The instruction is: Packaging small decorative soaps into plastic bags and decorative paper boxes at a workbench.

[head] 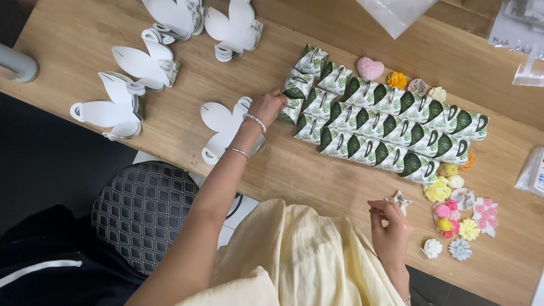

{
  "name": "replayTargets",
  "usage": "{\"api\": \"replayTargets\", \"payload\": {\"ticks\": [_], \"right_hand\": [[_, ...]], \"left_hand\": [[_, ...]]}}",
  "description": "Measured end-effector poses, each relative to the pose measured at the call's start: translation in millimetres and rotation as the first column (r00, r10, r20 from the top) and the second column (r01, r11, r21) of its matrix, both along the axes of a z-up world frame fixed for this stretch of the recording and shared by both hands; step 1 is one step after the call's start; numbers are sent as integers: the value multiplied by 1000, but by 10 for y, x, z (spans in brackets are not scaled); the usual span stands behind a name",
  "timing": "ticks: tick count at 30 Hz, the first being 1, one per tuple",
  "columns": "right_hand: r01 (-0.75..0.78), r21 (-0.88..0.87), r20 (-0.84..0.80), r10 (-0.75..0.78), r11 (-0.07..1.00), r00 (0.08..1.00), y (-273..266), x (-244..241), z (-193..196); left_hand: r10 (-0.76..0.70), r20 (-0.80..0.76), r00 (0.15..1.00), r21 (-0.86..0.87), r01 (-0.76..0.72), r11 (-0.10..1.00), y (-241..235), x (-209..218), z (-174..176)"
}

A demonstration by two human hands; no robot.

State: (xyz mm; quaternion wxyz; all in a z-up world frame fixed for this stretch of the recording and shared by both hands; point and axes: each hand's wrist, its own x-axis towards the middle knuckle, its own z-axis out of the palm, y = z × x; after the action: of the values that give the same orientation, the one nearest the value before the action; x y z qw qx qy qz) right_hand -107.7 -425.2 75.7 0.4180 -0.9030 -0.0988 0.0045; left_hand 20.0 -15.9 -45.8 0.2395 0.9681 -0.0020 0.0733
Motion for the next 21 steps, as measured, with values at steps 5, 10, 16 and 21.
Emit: {"api": "replayTargets", "payload": {"ticks": [5, 10, 16, 21], "right_hand": [[12, -17, -38, -12, 1000, 999, 48, -109, -43], [21, -19, -61, -22, 1000, 998, 55, -163, -15], [-2, -29, -33, 1, 1000, 999, 76, -178, 24], [11, -31, -59, -13, 999, 998, 73, -158, -32]], "left_hand": [[-1, 38, 999, -37, 2, 999, -19, 59, -1], [-13, 52, 999, -37, 15, 999, -32, 70, -33], [59, 49, 997, -133, -52, 990, 42, -268, 421], [412, 208, 887, -159, -385, 909, 557, -837, 596]]}}
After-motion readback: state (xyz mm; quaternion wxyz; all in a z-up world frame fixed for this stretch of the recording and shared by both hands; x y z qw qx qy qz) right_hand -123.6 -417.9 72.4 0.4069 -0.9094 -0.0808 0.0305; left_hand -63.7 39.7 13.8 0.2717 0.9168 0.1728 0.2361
